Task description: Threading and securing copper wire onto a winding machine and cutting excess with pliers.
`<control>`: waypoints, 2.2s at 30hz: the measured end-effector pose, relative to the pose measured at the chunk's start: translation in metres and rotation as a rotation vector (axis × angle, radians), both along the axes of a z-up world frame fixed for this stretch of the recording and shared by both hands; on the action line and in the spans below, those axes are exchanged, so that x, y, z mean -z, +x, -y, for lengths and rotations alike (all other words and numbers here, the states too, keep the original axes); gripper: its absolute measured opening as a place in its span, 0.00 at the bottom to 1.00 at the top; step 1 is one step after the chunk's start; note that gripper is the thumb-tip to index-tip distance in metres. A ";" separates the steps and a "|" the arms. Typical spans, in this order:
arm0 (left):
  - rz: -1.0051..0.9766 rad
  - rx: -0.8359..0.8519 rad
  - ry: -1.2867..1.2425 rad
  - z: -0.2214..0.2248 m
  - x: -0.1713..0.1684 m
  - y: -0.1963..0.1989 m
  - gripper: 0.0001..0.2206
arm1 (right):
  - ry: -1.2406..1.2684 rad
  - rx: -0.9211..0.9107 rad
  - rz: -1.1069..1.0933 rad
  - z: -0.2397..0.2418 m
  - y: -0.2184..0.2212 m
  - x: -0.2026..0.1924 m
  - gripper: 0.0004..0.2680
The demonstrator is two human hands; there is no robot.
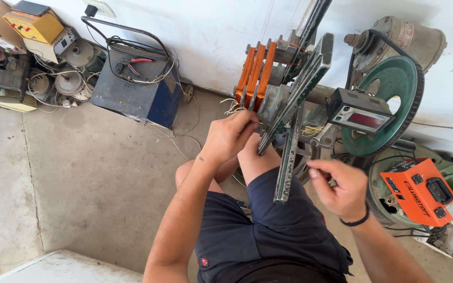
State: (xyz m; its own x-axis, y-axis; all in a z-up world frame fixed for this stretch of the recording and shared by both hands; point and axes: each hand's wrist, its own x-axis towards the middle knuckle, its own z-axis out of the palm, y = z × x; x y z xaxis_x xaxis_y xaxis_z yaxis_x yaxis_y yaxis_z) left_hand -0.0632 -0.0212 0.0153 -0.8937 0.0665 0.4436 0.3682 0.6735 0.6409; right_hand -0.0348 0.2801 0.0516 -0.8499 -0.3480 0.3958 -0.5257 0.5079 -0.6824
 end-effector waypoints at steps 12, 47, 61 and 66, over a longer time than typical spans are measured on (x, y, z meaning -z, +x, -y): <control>0.041 -0.007 0.806 -0.027 0.017 0.003 0.03 | 0.972 -0.238 -0.702 0.131 -0.064 -0.072 0.04; 0.079 -0.045 0.285 0.002 -0.036 0.038 0.08 | 0.920 -0.394 -0.389 0.107 -0.072 -0.076 0.10; -0.169 0.271 0.685 -0.008 -0.004 0.006 0.06 | 1.004 -0.489 -0.339 0.114 -0.074 -0.076 0.04; -0.200 0.234 0.742 -0.008 -0.005 0.006 0.06 | 0.911 -0.481 -0.444 0.112 -0.072 -0.076 0.07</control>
